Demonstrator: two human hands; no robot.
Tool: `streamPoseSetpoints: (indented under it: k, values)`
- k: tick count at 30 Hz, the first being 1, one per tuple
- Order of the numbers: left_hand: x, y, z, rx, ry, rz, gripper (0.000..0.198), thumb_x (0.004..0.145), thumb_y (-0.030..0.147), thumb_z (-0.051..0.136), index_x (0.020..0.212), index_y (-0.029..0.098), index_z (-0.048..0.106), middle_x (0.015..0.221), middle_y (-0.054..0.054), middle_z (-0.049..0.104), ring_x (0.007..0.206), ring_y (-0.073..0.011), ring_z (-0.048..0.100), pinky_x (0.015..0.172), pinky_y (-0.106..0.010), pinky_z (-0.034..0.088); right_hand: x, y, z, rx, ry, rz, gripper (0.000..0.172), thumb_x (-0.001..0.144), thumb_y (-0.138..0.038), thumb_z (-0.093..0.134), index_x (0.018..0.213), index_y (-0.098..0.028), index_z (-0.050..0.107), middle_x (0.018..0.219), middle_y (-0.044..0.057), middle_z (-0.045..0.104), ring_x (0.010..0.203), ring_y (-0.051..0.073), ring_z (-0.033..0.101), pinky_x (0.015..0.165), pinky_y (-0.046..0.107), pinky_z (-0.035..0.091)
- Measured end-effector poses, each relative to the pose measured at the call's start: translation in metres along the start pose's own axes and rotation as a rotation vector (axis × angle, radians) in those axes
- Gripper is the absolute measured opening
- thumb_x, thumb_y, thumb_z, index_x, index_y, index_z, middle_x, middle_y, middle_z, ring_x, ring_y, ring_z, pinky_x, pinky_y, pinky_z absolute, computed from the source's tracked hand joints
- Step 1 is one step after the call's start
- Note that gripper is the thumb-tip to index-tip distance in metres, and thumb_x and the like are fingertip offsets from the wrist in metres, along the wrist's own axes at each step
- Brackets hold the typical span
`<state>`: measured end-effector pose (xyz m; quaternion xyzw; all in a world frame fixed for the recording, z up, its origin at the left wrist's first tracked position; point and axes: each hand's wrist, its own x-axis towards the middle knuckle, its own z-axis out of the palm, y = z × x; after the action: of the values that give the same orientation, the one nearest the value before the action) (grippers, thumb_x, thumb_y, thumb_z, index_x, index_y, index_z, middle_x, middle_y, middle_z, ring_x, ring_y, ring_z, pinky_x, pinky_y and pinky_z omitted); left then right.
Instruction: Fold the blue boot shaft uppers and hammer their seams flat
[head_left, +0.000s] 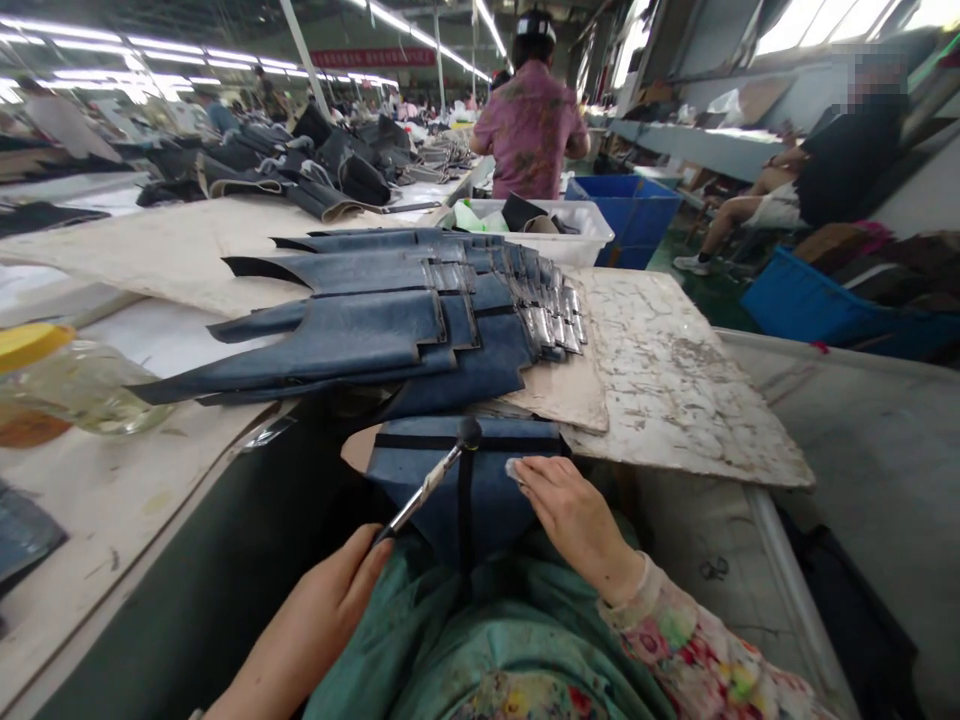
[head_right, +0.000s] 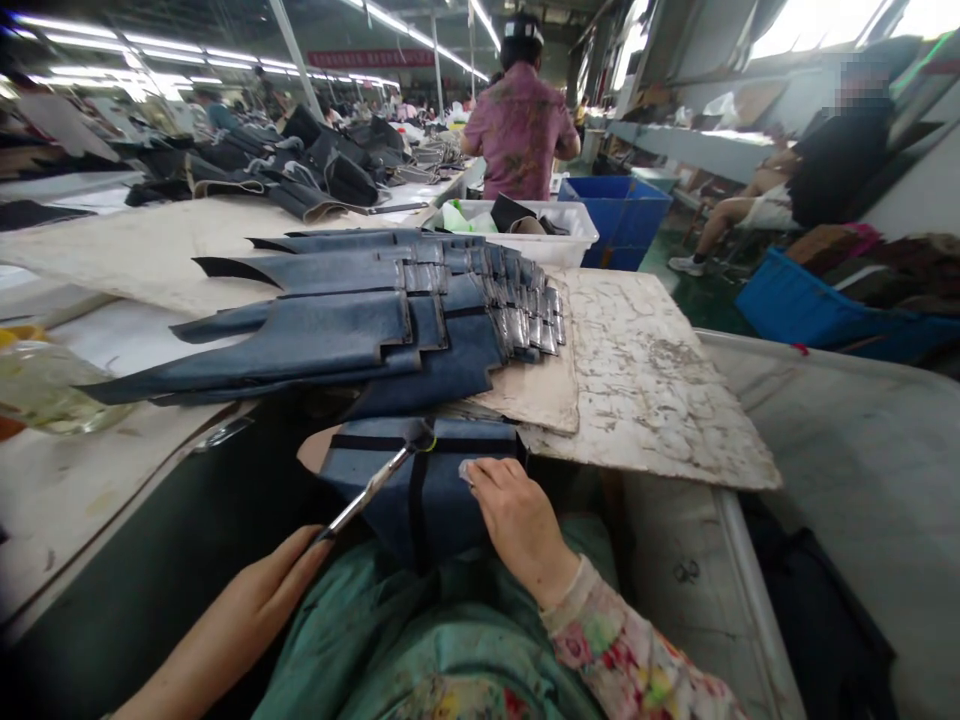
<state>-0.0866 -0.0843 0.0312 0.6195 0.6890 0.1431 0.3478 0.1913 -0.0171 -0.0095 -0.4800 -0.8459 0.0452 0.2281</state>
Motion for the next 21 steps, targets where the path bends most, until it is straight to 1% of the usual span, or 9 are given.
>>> streamPoseSetpoints:
  k: [2, 4, 8, 9, 13, 16, 18, 19, 21]
  values:
    - [-0.001, 0.001, -0.002, -0.019, 0.101, 0.024, 0.036, 0.086, 0.052, 0.036, 0.101, 0.025, 0.054, 0.078, 0.001, 0.067, 0.072, -0.0166, 0.064, 0.067, -0.023, 0.048, -0.001, 0.000, 0.000, -0.001, 0.001, 0.000, 0.030, 0.092, -0.018, 0.043, 0.117, -0.016, 0.059, 0.109, 0.009, 0.062, 0.099, 0.020, 0.055, 0.088, 0.036, 0.050]
    - [-0.001, -0.001, -0.005, -0.017, 0.149, 0.032, 0.038, 0.085, 0.053, 0.036, 0.102, 0.024, 0.054, 0.076, 0.000, 0.067, 0.070, -0.0171, 0.064, 0.065, -0.023, 0.049, -0.002, 0.000, 0.000, -0.007, 0.009, 0.002, 0.030, 0.092, -0.018, 0.043, 0.117, -0.017, 0.059, 0.109, 0.009, 0.063, 0.099, 0.019, 0.056, 0.087, 0.035, 0.051]
    - [0.007, -0.005, -0.008, 0.072, 0.045, 0.005, 0.032, 0.085, 0.050, 0.036, 0.083, 0.025, 0.056, 0.071, 0.001, 0.067, 0.068, -0.0178, 0.065, 0.063, -0.023, 0.048, -0.003, 0.000, 0.001, -0.021, 0.029, 0.009, 0.029, 0.092, -0.018, 0.044, 0.116, -0.017, 0.060, 0.109, 0.009, 0.063, 0.099, 0.020, 0.057, 0.087, 0.035, 0.051]
    - [0.008, -0.005, -0.008, 0.083, 0.042, 0.005, 0.031, 0.086, 0.049, 0.036, 0.084, 0.025, 0.056, 0.071, 0.001, 0.067, 0.068, -0.0177, 0.065, 0.063, -0.023, 0.048, -0.003, 0.000, 0.002, -0.020, 0.031, 0.009, 0.029, 0.092, -0.018, 0.044, 0.116, -0.017, 0.060, 0.109, 0.009, 0.063, 0.099, 0.020, 0.057, 0.087, 0.035, 0.052]
    - [0.008, 0.000, -0.008, 0.051, 0.106, 0.053, 0.035, 0.085, 0.050, 0.036, 0.103, 0.025, 0.054, 0.073, 0.002, 0.066, 0.066, -0.0167, 0.064, 0.061, -0.022, 0.048, -0.008, 0.000, 0.001, 0.003, 0.036, 0.019, 0.030, 0.092, -0.018, 0.042, 0.118, -0.017, 0.059, 0.110, 0.009, 0.063, 0.100, 0.020, 0.056, 0.087, 0.036, 0.051]
    - [0.007, 0.003, -0.005, 0.073, 0.025, 0.041, 0.032, 0.086, 0.050, 0.035, 0.092, 0.025, 0.056, 0.069, 0.002, 0.065, 0.065, -0.0165, 0.064, 0.061, -0.022, 0.048, -0.013, -0.001, 0.000, 0.006, 0.049, 0.027, 0.031, 0.092, -0.017, 0.042, 0.119, -0.016, 0.058, 0.112, 0.010, 0.062, 0.101, 0.020, 0.055, 0.087, 0.036, 0.051]
    - [0.007, 0.002, -0.003, 0.100, -0.037, 0.016, 0.031, 0.087, 0.049, 0.035, 0.088, 0.026, 0.055, 0.074, 0.002, 0.066, 0.070, -0.0166, 0.065, 0.065, -0.022, 0.048, -0.015, -0.001, 0.000, 0.009, 0.051, 0.032, 0.031, 0.092, -0.016, 0.043, 0.118, -0.016, 0.058, 0.111, 0.010, 0.062, 0.102, 0.020, 0.055, 0.088, 0.036, 0.051]
    - [0.007, 0.002, -0.002, 0.102, -0.034, 0.014, 0.031, 0.087, 0.050, 0.035, 0.092, 0.027, 0.055, 0.079, 0.002, 0.067, 0.074, -0.0167, 0.066, 0.067, -0.022, 0.048, -0.017, -0.001, -0.001, 0.014, 0.048, 0.035, 0.031, 0.092, -0.016, 0.043, 0.118, -0.016, 0.058, 0.111, 0.010, 0.062, 0.102, 0.020, 0.056, 0.088, 0.036, 0.051]
    - [0.005, 0.000, -0.003, 0.086, 0.034, 0.030, 0.034, 0.087, 0.051, 0.036, 0.105, 0.027, 0.053, 0.087, 0.001, 0.068, 0.081, -0.0168, 0.066, 0.070, -0.022, 0.048, -0.019, 0.000, -0.001, 0.024, 0.040, 0.044, 0.032, 0.092, -0.016, 0.041, 0.119, -0.017, 0.058, 0.111, 0.009, 0.062, 0.102, 0.020, 0.056, 0.088, 0.035, 0.051]
